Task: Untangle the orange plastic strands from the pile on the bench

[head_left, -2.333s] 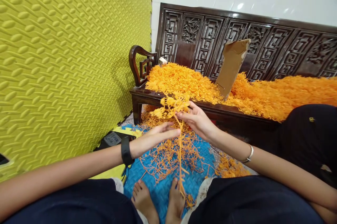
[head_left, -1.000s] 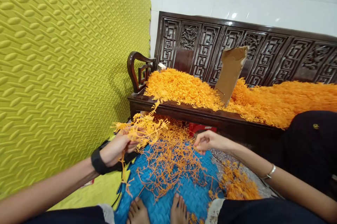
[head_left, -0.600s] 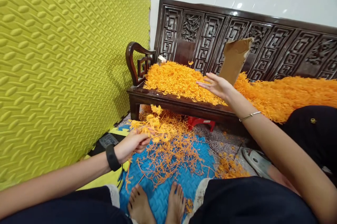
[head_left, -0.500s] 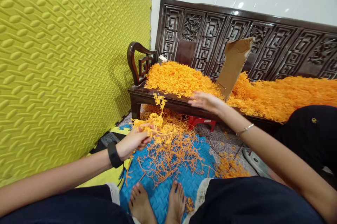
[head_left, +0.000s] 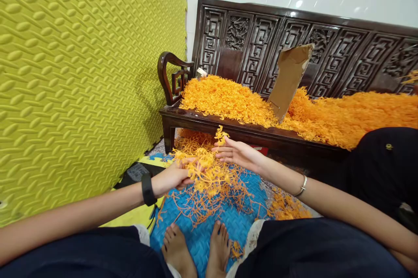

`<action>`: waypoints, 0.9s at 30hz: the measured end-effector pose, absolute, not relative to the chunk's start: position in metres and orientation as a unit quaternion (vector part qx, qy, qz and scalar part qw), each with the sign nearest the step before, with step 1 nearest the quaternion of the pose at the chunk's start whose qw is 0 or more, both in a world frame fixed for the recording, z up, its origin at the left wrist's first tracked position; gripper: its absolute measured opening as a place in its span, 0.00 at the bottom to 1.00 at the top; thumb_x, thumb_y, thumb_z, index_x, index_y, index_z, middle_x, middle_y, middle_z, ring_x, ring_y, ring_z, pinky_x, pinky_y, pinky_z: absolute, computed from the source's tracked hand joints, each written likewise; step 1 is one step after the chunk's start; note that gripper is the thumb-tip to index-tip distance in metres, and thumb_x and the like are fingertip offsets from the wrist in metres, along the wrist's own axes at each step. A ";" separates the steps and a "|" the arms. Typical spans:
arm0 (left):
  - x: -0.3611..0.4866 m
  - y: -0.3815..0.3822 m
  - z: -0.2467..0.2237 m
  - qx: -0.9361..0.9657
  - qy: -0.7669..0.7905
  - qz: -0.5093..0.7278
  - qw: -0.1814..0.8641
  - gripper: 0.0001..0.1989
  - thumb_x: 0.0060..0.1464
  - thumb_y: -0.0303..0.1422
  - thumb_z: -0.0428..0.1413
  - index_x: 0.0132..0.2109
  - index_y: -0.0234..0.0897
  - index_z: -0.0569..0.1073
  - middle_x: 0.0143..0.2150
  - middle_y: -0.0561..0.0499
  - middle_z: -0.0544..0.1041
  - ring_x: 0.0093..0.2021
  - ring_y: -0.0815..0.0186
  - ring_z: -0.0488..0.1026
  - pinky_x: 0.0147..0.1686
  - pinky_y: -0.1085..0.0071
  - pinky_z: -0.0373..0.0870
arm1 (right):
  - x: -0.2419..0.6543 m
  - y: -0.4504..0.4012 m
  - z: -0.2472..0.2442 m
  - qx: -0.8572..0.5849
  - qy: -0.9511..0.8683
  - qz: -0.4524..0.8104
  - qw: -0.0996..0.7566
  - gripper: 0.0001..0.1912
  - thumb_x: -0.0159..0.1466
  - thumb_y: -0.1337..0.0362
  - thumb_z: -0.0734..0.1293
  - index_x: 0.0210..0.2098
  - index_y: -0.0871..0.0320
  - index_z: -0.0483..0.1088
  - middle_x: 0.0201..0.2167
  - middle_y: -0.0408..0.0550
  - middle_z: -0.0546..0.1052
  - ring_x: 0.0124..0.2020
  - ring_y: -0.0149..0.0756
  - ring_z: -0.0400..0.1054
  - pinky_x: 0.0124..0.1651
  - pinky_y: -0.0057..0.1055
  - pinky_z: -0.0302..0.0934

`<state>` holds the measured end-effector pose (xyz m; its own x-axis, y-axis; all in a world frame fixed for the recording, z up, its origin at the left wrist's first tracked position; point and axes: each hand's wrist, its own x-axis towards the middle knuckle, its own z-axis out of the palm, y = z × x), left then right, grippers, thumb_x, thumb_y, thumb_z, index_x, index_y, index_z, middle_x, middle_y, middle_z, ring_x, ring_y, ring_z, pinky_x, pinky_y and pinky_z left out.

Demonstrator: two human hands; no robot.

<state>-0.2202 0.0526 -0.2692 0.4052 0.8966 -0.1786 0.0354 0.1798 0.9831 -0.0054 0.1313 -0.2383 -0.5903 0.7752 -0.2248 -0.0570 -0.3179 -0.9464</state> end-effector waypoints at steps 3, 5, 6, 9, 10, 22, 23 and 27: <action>-0.220 0.050 -0.267 0.577 0.419 0.317 0.625 0.08 0.42 0.32 0.54 0.31 0.35 0.64 0.12 0.63 0.54 0.13 0.79 0.45 0.14 0.81 0.42 | -0.002 0.132 -0.239 -0.359 -0.498 0.711 0.344 0.15 0.60 0.56 0.63 0.38 0.63 0.68 0.39 0.53 0.75 0.31 0.27 0.71 0.38 0.25 0.65; -0.219 0.048 -0.265 0.586 0.426 0.301 0.620 0.08 0.42 0.33 0.53 0.32 0.34 0.65 0.12 0.63 0.54 0.13 0.79 0.44 0.14 0.80 0.42 | 0.003 0.133 -0.236 -0.374 -0.505 0.689 0.362 0.12 0.58 0.59 0.65 0.35 0.62 0.68 0.33 0.51 0.76 0.27 0.26 0.70 0.36 0.25 0.65; -0.220 0.048 -0.265 0.586 0.431 0.294 0.620 0.09 0.42 0.33 0.53 0.33 0.34 0.66 0.12 0.63 0.54 0.13 0.79 0.44 0.14 0.80 0.41 | 0.006 0.134 -0.234 -0.382 -0.512 0.677 0.364 0.11 0.57 0.60 0.66 0.34 0.63 0.68 0.31 0.50 0.76 0.27 0.27 0.70 0.35 0.25 0.65; -0.222 0.048 -0.267 0.598 0.430 0.282 0.615 0.11 0.41 0.33 0.52 0.35 0.34 0.68 0.13 0.63 0.54 0.14 0.78 0.43 0.14 0.80 0.39 | 0.017 0.135 -0.228 -0.400 -0.541 0.650 0.353 0.12 0.54 0.60 0.68 0.31 0.64 0.70 0.29 0.51 0.75 0.27 0.28 0.70 0.34 0.26 0.65; -0.223 0.049 -0.268 0.606 0.426 0.279 0.611 0.11 0.41 0.32 0.51 0.35 0.33 0.68 0.14 0.62 0.54 0.14 0.78 0.43 0.14 0.80 0.39 | 0.020 0.135 -0.227 -0.403 -0.549 0.643 0.351 0.13 0.53 0.58 0.69 0.31 0.64 0.70 0.30 0.51 0.75 0.27 0.29 0.70 0.33 0.26 0.65; -0.226 0.048 -0.263 0.606 0.459 0.312 0.569 0.05 0.39 0.31 0.51 0.28 0.36 0.65 0.15 0.62 0.52 0.16 0.76 0.44 0.15 0.77 0.39 | 0.044 0.131 -0.216 -0.475 -0.643 0.422 0.428 0.13 0.51 0.57 0.67 0.21 0.63 0.71 0.16 0.46 0.70 0.18 0.26 0.62 0.23 0.24 0.55; -0.227 0.049 -0.265 0.606 0.462 0.313 0.567 0.05 0.39 0.32 0.51 0.26 0.36 0.64 0.15 0.61 0.53 0.16 0.76 0.45 0.15 0.77 0.38 | 0.044 0.131 -0.215 -0.480 -0.636 0.415 0.438 0.13 0.50 0.58 0.67 0.19 0.62 0.70 0.15 0.45 0.69 0.18 0.26 0.61 0.23 0.25 0.54; -0.230 0.053 -0.275 0.619 0.452 0.314 0.561 0.12 0.43 0.40 0.53 0.22 0.36 0.62 0.15 0.60 0.53 0.17 0.76 0.46 0.16 0.77 0.40 | 0.043 0.132 -0.211 -0.480 -0.622 0.388 0.483 0.13 0.49 0.58 0.67 0.18 0.62 0.67 0.16 0.45 0.69 0.17 0.26 0.60 0.22 0.25 0.51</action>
